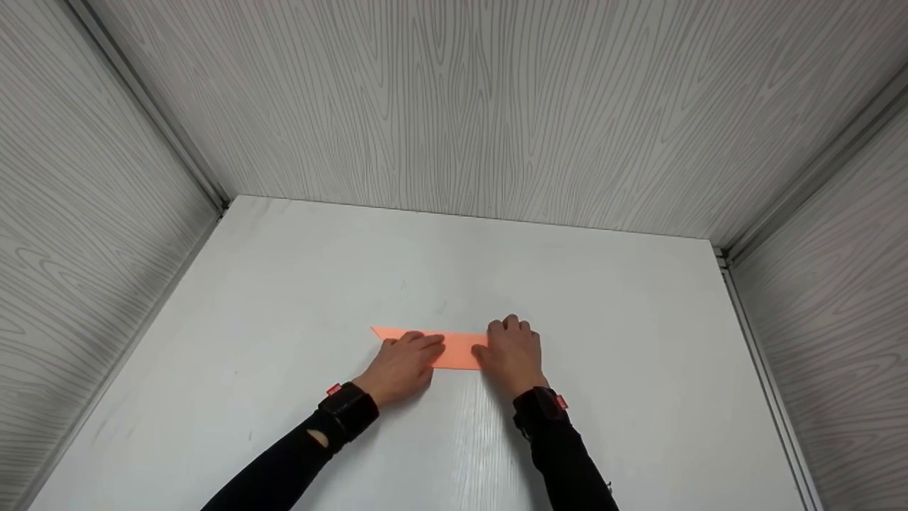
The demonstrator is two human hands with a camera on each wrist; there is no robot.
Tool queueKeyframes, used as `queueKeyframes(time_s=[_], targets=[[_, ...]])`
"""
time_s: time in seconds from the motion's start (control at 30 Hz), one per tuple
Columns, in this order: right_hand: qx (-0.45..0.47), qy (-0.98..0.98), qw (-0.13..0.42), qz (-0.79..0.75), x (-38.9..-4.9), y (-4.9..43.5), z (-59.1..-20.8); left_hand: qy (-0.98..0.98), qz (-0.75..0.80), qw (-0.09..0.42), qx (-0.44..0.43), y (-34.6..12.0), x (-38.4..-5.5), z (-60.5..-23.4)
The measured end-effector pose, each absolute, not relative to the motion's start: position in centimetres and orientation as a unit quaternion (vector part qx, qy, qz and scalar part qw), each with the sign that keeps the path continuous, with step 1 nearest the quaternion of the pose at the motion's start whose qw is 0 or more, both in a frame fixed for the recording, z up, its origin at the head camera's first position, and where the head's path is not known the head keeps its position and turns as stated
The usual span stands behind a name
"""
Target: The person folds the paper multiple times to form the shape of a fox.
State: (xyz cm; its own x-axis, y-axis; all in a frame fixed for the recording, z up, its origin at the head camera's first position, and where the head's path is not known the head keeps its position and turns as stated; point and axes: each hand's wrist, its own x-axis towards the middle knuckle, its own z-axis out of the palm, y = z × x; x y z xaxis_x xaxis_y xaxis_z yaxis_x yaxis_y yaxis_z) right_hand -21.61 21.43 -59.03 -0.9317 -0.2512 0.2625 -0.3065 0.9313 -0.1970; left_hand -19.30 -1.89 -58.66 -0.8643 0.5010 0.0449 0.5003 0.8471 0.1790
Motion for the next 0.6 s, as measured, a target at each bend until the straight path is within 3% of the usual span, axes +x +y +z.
queueKeyframes(time_s=[0.27,0.6], targets=[[0.112,-0.979,0.089,0.143,-21.6,21.9,-58.1,0.957,0.075,0.022,0.280,-2.0,-19.3,-58.0],[0.042,-0.945,-0.021,0.325,-21.8,24.2,-57.2,0.958,0.084,0.030,0.273,-2.2,-19.2,-57.7]])
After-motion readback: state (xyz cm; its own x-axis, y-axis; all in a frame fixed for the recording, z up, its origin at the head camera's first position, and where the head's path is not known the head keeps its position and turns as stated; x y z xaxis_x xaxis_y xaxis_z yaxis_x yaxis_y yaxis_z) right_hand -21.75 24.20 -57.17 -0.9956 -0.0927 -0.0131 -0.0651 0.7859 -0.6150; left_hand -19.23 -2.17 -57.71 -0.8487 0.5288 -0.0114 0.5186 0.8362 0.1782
